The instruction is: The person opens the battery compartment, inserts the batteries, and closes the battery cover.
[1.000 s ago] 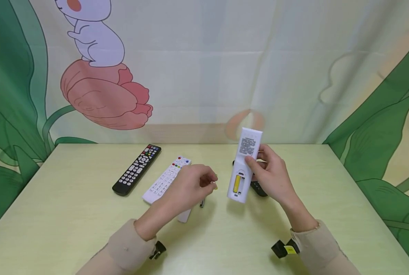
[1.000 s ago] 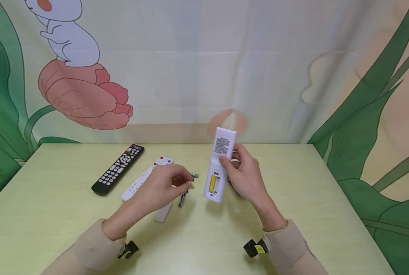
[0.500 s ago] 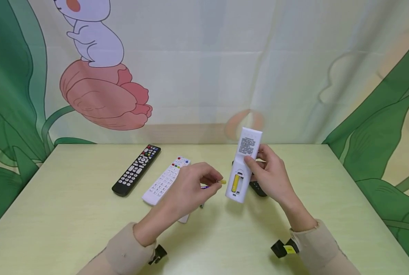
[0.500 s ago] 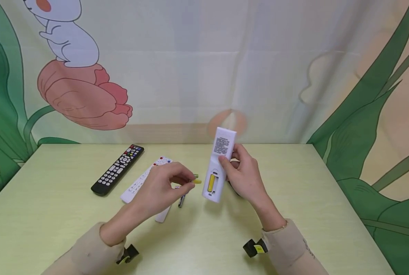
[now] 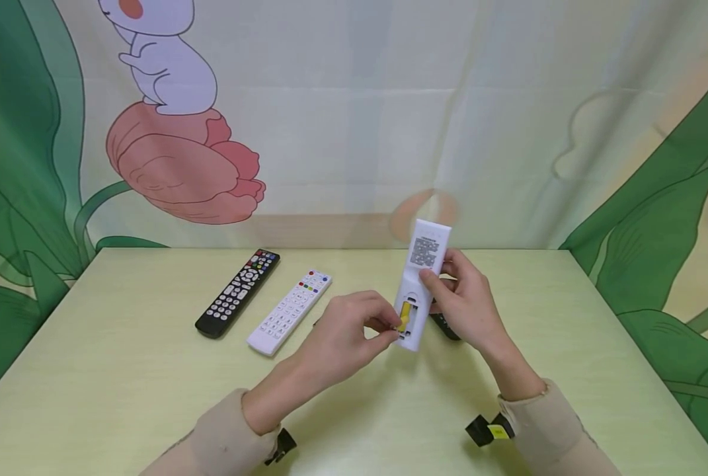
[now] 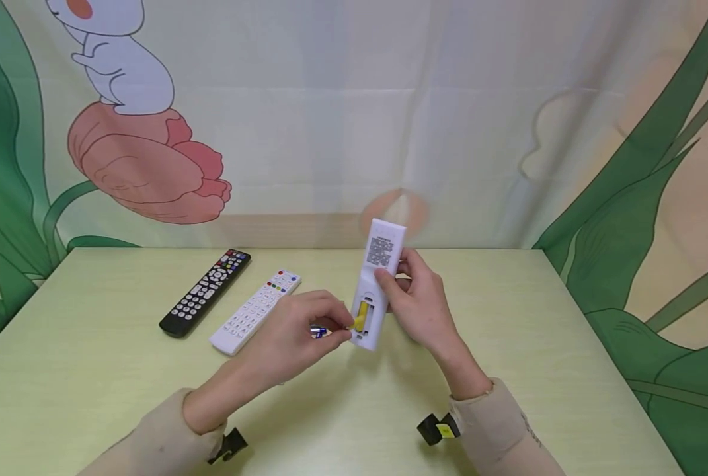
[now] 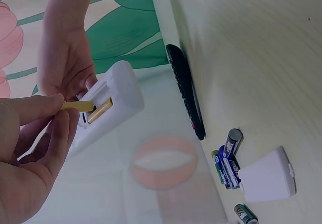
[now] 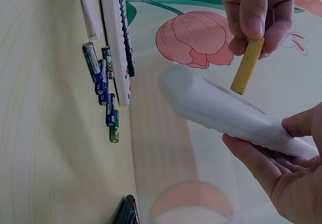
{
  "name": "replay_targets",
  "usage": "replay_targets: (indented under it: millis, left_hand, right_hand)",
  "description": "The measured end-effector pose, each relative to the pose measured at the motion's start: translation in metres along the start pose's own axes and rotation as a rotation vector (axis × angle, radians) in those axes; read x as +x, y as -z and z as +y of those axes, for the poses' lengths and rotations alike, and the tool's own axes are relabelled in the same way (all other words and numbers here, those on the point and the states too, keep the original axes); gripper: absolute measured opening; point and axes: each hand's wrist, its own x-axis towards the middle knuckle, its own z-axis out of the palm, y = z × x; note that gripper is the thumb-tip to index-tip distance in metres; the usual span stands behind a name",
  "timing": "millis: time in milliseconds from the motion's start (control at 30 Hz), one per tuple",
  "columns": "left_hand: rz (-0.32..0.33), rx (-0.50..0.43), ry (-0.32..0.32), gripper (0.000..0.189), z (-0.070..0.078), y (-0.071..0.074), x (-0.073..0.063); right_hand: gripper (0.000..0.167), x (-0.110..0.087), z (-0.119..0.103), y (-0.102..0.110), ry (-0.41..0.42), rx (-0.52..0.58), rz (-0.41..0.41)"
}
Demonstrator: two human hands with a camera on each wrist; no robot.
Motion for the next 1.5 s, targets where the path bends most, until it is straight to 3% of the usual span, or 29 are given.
replay_targets:
  millis: [967, 1300, 1500]
  left_hand:
    - [-0.034, 0.078, 0.003, 0.012, -0.0058, -0.0075, 0.0033]
    - [0.013, 0.176, -0.010, 0.020, -0.0064, -0.0080, 0.0025]
    - [0.043, 0.229, 0.044, 0.031, -0.0062, -0.0091, 0.0021]
  right_hand:
    - [0.037, -0.0024, -0.0059, 0.0006, -0.004, 0.022, 0.002]
    - [0.035, -0.0021, -0.0064, -0.0001, -0.003, 0.050, -0.002]
    - [0.036, -0.0022, -0.0082, 0.0005, 0.009, 0.071, -0.012]
